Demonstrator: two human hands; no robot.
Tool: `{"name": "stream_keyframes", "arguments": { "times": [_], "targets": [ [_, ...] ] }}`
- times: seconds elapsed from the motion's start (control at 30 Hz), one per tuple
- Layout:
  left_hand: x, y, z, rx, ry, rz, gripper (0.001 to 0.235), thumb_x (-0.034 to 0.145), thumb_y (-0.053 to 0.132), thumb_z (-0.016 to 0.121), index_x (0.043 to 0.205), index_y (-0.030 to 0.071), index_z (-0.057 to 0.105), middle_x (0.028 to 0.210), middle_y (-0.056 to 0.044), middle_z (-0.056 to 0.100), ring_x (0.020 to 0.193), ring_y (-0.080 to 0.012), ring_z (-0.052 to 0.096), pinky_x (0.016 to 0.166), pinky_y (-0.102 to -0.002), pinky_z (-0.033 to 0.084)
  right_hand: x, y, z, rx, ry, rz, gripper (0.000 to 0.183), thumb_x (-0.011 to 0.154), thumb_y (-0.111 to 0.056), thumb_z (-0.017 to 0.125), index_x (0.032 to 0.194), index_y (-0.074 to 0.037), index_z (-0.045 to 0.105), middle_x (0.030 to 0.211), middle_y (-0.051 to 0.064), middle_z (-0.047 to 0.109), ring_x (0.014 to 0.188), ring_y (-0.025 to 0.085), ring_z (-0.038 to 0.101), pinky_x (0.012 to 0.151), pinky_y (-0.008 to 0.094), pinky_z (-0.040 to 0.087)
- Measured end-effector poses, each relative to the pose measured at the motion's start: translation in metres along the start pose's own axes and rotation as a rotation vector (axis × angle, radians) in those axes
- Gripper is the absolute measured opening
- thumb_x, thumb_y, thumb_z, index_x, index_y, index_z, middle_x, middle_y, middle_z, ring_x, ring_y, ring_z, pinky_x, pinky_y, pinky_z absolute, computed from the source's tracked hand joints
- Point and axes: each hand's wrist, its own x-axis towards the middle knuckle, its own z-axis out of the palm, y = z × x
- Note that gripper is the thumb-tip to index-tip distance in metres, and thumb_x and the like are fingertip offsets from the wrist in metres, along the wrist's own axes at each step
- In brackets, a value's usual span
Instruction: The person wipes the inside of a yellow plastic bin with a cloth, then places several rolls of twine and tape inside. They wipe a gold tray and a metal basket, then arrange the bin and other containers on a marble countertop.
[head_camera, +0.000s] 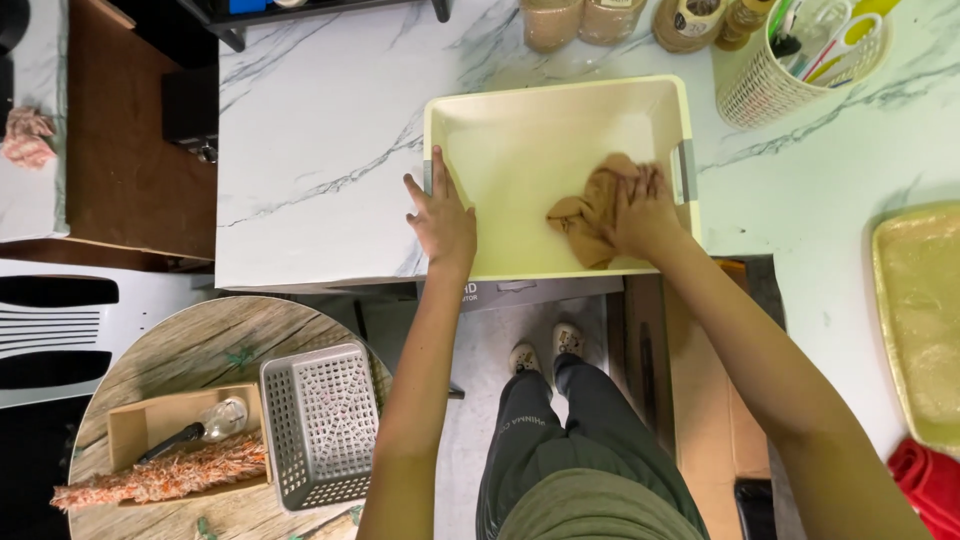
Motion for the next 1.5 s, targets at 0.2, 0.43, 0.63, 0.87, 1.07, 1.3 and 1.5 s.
{"name": "stream_keyframes", "arguments": {
  "times": [0.2,0.43,0.63,0.87,1.07,1.3,1.5],
  "targets": [
    [-0.007,-0.014,-0.004,-0.291,0.133,0.125,0.09,0.093,0.03,0.075,0.16,-0.005,0.027,0.173,-0.002,-0.004,0.144,-0.0457,0.039,0.095,-0.041,0.06,-0.024,-0.003,-0.008,0.341,-0.33,-0.085,0.113,0.088,-0.069,0.053,0.159,0.01,0.015,0.159,0.04,0.019,0.149,0.053,0.016,0.119,0.055,0.009],
    [-0.007,-0.025,0.005,-0.675,0.164,0.194,0.098,0.088,0.019,0.077,0.162,-0.002,0.016,0.167,-0.027,0.004,0.131,-0.0482,0.051,0.094,-0.047,0.058,0.04,-0.076,-0.054,0.783,-0.316,0.08,0.103,0.091,-0.075,0.043,0.161,-0.006,0.012,0.164,0.035,0.004,0.151,0.054,-0.007,0.117,0.072,0.001],
    [-0.004,-0.019,0.008,-0.623,0.177,0.179,0.065,0.089,0.009,0.07,0.147,-0.001,0.042,0.165,-0.029,0.011,0.132,-0.047,0.049,0.088,-0.048,0.06,0.086,-0.152,-0.072,0.685,-0.153,-0.071,0.082,0.095,-0.057,0.052,0.164,-0.023,0.026,0.173,0.017,0.007,0.154,0.054,-0.001,0.127,0.065,0.007],
    [0.006,-0.025,0.016,-0.787,0.083,0.001,0.06,0.081,-0.015,0.053,0.136,0.01,0.059,0.163,-0.021,0.028,0.129,-0.044,0.053,0.097,-0.048,0.056,0.023,-0.111,-0.1,0.87,-0.159,-0.605,0.073,0.089,-0.041,0.064,0.156,-0.029,0.038,0.169,0.01,0.023,0.155,0.035,0.011,0.123,0.058,0.005],
    [0.016,-0.033,0.044,-0.957,0.107,0.043,0.06,0.086,-0.016,0.046,0.133,0.016,0.064,0.151,-0.027,0.044,0.128,-0.0462,0.055,0.103,-0.048,0.05,-0.028,-0.038,-0.036,0.84,-0.128,-0.423,0.044,0.085,-0.038,0.074,0.128,-0.034,0.068,0.148,-0.003,0.061,0.15,0.019,0.044,0.128,0.047,0.022],
    [0.013,-0.039,0.042,-1.108,0.149,0.127,0.054,0.092,-0.016,0.044,0.127,0.017,0.068,0.127,-0.025,0.063,0.116,-0.0429,0.064,0.1,-0.044,0.053,-0.046,-0.015,-0.002,0.131,0.385,0.036,0.089,0.064,-0.067,0.067,0.137,-0.016,0.065,0.131,0.035,0.062,0.128,0.054,0.057,0.103,0.057,0.043],
    [0.017,-0.038,0.051,-1.196,0.328,0.208,0.052,0.089,-0.017,0.049,0.117,0.018,0.076,0.14,-0.028,0.058,0.126,-0.0423,0.061,0.102,-0.041,0.054,-0.031,-0.068,0.024,0.31,-0.359,0.202,0.033,0.102,-0.026,0.054,0.115,-0.01,0.08,0.114,0.012,0.08,0.101,0.025,0.079,0.079,0.045,0.065]
  ]
}}
